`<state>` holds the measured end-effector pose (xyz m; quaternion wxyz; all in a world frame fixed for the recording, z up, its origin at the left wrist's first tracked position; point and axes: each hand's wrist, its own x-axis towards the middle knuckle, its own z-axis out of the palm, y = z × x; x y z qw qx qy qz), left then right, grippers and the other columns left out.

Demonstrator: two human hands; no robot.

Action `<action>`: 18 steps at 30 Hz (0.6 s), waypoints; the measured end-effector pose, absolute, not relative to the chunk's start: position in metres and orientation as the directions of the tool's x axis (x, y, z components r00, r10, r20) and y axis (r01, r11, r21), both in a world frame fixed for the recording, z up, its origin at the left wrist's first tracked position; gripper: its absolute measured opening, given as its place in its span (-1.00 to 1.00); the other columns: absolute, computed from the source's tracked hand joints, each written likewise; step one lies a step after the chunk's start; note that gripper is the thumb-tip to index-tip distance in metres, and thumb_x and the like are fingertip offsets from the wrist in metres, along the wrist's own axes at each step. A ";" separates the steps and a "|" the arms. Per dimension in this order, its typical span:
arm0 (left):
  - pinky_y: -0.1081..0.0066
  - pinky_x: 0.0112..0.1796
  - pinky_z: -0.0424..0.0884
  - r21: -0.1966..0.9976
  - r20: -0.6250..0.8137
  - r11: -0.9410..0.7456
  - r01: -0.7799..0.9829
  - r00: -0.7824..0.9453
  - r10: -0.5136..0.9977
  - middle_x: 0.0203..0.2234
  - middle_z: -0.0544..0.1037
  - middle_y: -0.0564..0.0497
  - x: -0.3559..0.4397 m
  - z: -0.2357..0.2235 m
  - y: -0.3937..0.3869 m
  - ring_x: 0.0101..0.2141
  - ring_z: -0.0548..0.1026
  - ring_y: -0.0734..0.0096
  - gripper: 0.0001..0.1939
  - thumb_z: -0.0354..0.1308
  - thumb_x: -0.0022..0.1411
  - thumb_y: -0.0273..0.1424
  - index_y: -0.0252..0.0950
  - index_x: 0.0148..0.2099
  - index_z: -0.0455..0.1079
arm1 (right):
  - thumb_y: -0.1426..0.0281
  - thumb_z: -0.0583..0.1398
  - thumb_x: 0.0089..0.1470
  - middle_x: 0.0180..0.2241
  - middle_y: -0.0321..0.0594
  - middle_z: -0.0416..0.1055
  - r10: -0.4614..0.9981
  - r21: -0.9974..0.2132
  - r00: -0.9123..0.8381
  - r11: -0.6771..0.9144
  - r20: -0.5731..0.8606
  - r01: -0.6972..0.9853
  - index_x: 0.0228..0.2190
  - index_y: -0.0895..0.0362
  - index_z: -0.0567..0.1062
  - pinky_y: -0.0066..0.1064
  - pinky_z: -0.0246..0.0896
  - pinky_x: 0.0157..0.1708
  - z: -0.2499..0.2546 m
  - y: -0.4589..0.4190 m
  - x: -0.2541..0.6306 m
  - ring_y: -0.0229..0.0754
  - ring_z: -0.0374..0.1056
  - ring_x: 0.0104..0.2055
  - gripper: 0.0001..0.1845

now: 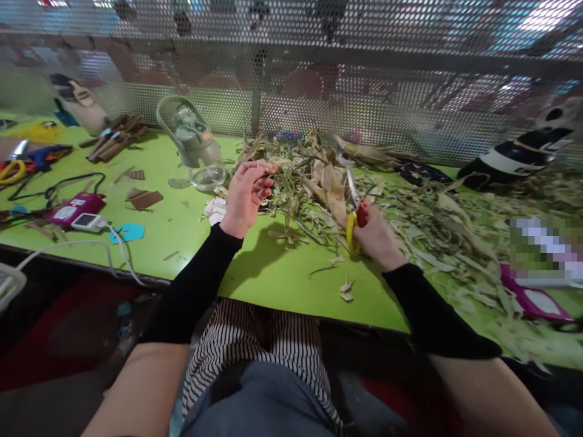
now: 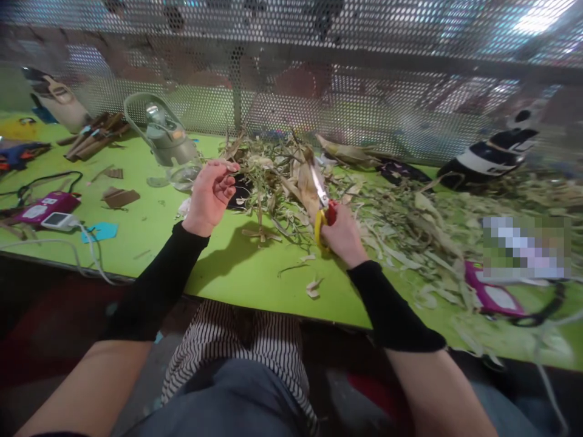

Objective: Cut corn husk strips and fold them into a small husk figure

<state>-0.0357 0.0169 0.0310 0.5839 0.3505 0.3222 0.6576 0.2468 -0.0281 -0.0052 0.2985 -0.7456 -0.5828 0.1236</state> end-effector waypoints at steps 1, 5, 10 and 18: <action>0.62 -0.45 0.39 0.833 0.090 -0.111 -0.542 -0.064 0.994 -0.26 0.66 0.06 -0.035 0.030 0.017 -0.44 0.53 0.62 -0.87 0.23 0.32 -0.37 -0.26 -0.23 0.33 | -0.06 0.38 -0.11 -0.31 -0.12 0.50 0.952 -0.581 0.267 -0.134 0.150 0.803 -0.26 0.05 0.40 -0.20 0.33 -0.28 -0.006 -0.024 0.240 0.00 0.41 -0.28 -0.45; 0.64 -0.46 0.38 0.826 0.120 -0.108 -0.553 -0.014 0.993 -0.29 0.65 0.07 -0.033 0.026 0.014 -0.47 0.51 0.65 -0.86 0.23 0.30 -0.43 -0.26 -0.25 0.29 | 0.09 0.35 -0.05 -0.18 -0.01 0.58 0.974 -0.520 0.210 -0.137 0.084 0.843 -0.07 0.12 0.45 -0.14 0.38 -0.17 -0.008 -0.013 0.216 0.09 0.50 -0.18 -0.44; 0.65 -0.46 0.38 0.832 0.138 -0.109 -0.544 0.012 0.990 -0.31 0.63 0.10 -0.031 0.025 0.013 -0.48 0.50 0.67 -0.82 0.25 0.30 -0.41 -0.25 -0.24 0.26 | 0.29 0.33 -0.10 -0.18 -0.03 0.62 0.987 -0.468 0.129 -0.068 0.100 0.881 -0.09 0.08 0.46 -0.12 0.42 -0.13 -0.012 -0.012 0.205 0.15 0.55 -0.11 -0.53; 0.62 -0.47 0.36 0.883 0.110 -0.047 -0.467 0.108 0.988 -0.30 0.63 0.08 -0.025 0.023 0.007 -0.47 0.49 0.65 -0.83 0.22 0.28 -0.41 -0.24 -0.24 0.24 | 0.12 0.40 -0.11 -0.20 -0.17 0.57 0.976 -0.886 0.103 0.125 0.189 0.446 -0.24 -0.03 0.34 -0.17 0.48 -0.19 -0.011 -0.027 0.214 -0.01 0.51 -0.16 -0.53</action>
